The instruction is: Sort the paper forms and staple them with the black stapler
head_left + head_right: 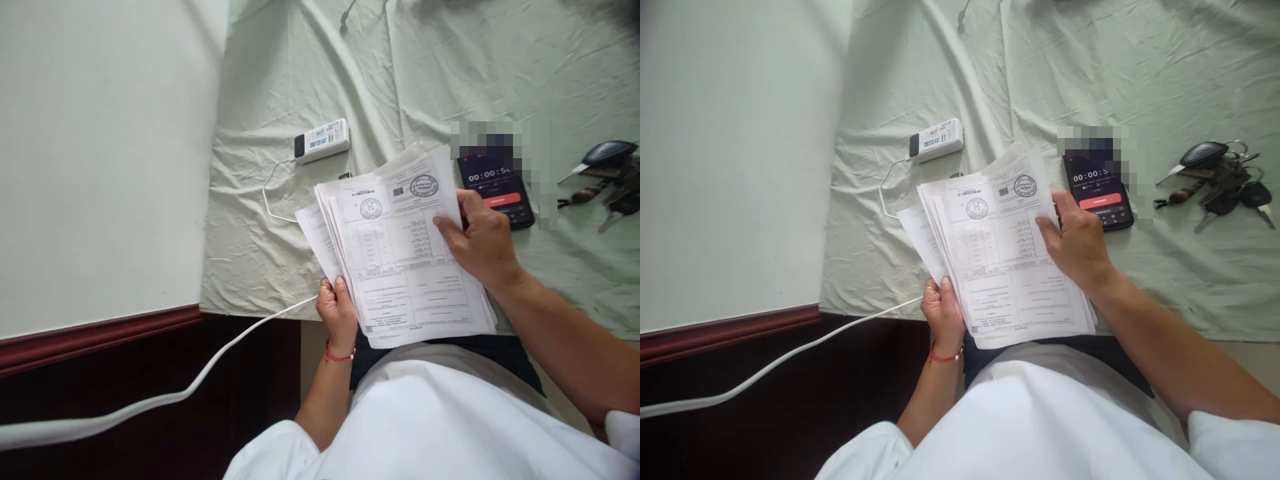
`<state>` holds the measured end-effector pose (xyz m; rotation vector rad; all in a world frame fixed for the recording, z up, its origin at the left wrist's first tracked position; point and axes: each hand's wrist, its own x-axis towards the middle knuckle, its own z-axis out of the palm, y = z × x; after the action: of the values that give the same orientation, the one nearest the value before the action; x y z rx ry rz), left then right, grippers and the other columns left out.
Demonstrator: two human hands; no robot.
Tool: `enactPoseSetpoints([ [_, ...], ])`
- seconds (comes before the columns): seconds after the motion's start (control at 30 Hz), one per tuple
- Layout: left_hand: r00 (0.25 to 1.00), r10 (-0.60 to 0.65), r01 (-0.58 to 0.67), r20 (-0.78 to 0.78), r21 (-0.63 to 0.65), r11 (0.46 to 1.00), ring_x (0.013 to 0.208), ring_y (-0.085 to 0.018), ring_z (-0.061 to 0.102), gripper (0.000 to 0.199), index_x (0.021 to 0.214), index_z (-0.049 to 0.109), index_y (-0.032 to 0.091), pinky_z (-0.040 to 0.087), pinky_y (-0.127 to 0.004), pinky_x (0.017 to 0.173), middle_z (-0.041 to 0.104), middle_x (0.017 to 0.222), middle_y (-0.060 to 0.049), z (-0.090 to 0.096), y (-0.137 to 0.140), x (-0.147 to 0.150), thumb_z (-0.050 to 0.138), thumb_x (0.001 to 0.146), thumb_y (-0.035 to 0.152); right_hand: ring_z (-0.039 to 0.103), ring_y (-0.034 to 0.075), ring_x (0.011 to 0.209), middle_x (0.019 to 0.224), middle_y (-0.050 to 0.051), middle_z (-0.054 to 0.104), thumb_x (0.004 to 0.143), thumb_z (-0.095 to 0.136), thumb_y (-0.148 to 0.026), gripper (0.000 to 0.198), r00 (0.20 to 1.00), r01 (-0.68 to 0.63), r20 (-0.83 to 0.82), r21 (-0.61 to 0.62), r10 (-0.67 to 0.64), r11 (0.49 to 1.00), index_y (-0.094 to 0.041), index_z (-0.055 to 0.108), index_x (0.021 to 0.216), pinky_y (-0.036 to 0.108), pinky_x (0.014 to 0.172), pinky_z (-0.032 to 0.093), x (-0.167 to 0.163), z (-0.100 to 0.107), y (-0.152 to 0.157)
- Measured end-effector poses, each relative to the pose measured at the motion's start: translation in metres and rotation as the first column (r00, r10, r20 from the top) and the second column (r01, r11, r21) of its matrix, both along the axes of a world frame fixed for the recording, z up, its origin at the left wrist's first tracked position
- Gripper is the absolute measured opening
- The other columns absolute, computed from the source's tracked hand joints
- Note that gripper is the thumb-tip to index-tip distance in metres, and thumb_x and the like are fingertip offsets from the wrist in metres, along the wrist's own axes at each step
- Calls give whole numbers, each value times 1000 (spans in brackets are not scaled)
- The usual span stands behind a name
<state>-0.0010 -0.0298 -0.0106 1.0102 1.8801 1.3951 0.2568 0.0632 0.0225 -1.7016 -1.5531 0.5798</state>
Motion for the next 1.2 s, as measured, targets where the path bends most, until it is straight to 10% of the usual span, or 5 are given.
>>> enactPoseSetpoints([
  [0.23,967,13,-44,255,119,992,96,-20,76,46,127,50,24,58,-33,87,77,106,-9,8,3,4,75,91,37,70,26,73,85,3,78,88,68,-34,9,989,-56,-142,-54,48,997,-28,70,95,40,67,54,1,6,1],
  [0.5,975,70,-87,213,71,994,83,-17,70,29,98,63,20,55,-29,79,72,89,-3,6,6,2,78,85,42,71,24,79,91,1,78,92,68,-38,19,930,-103,-359,-62,74,993,-27,74,107,36,66,54,2,0,0],
  [1.2,980,22,-47,199,124,991,88,-17,71,49,109,57,22,57,-31,85,70,94,-4,3,8,1,82,85,57,67,26,74,81,3,73,95,61,-39,14,996,13,-85,40,-9,999,-29,67,88,41,71,54,5,2,-1],
])
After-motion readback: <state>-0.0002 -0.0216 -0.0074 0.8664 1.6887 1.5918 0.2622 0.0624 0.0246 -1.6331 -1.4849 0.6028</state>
